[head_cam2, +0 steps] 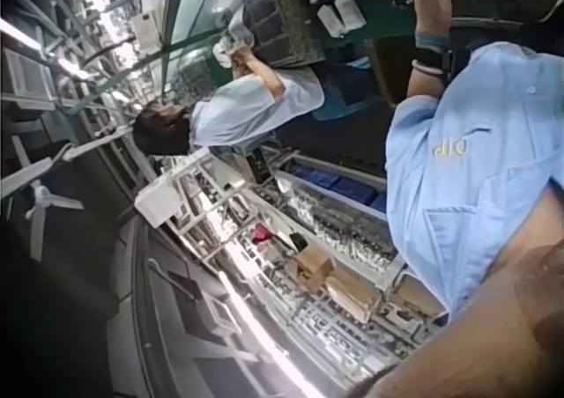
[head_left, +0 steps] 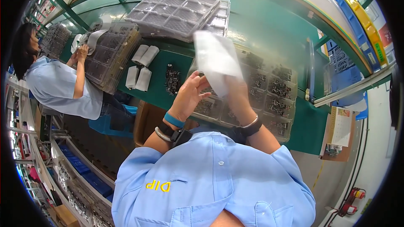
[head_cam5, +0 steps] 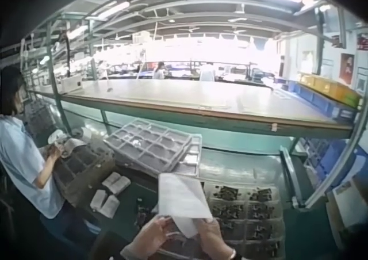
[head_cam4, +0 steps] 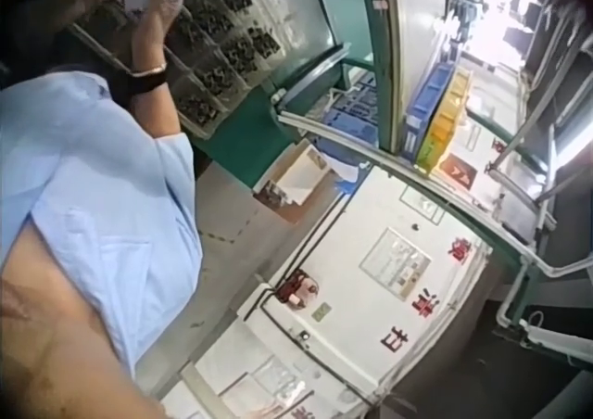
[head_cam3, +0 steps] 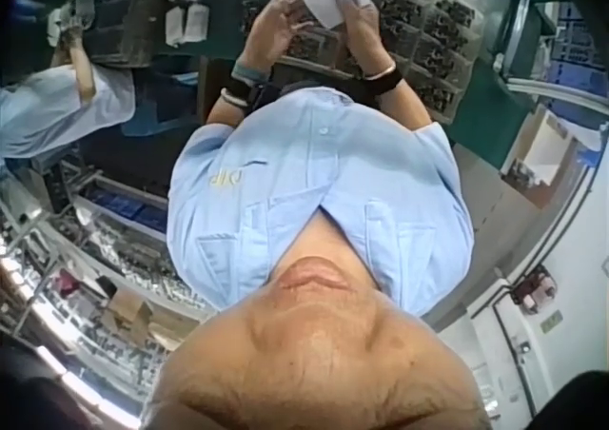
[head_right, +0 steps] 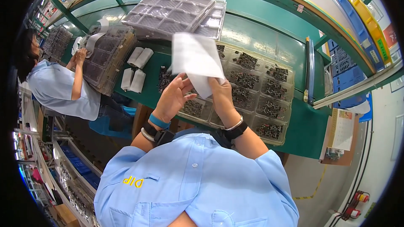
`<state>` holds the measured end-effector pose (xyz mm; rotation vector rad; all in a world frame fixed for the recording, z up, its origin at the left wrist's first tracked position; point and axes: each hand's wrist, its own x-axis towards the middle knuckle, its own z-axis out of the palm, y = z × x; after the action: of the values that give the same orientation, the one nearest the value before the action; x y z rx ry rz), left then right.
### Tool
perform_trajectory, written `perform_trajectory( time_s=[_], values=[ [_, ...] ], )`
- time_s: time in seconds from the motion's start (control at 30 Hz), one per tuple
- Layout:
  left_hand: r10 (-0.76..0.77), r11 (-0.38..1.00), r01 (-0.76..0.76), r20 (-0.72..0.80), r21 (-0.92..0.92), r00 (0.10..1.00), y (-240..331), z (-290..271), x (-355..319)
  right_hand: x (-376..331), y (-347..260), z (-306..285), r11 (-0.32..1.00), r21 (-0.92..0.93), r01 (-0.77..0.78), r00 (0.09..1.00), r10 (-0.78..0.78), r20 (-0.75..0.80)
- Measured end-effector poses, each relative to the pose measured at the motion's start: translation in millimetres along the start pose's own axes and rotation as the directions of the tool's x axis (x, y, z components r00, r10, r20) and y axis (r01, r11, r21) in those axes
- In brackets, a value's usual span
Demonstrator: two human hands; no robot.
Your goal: The person removes a circuit board from a foam sleeve, places it into a tray, and then picks up another circuit board to wrap it in the foam sleeve.
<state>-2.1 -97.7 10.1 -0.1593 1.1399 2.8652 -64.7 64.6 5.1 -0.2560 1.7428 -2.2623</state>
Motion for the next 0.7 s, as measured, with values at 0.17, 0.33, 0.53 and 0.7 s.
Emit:
perform_trajectory(
  time_s=[0.17,0.33,0.53,0.7],
  values=[
    [-0.056,0.995,0.058,0.018,-0.085,0.998,-16.9,1.8,6.6,-11.9,5.3,10.7,0.933,0.301,-0.197,0.979,0.174,0.102],
    [-0.016,0.994,0.003,-0.118,-0.106,0.993,-25.4,-7.2,22.6,-11.4,11.6,9.5,0.975,-0.185,-0.125,0.992,0.126,-0.006],
    [0.261,0.965,-0.261,-0.006,-0.026,0.965,-61.1,-36.5,26.1,-15.3,31.6,15.8,0.566,-0.607,0.558,0.822,-0.478,0.31],
    [0.212,0.974,-0.213,-0.032,-0.076,0.977,-57.9,-47.3,24.3,-21.3,15.9,24.6,0.648,-0.619,0.444,0.896,-0.325,0.302]
  ],
)
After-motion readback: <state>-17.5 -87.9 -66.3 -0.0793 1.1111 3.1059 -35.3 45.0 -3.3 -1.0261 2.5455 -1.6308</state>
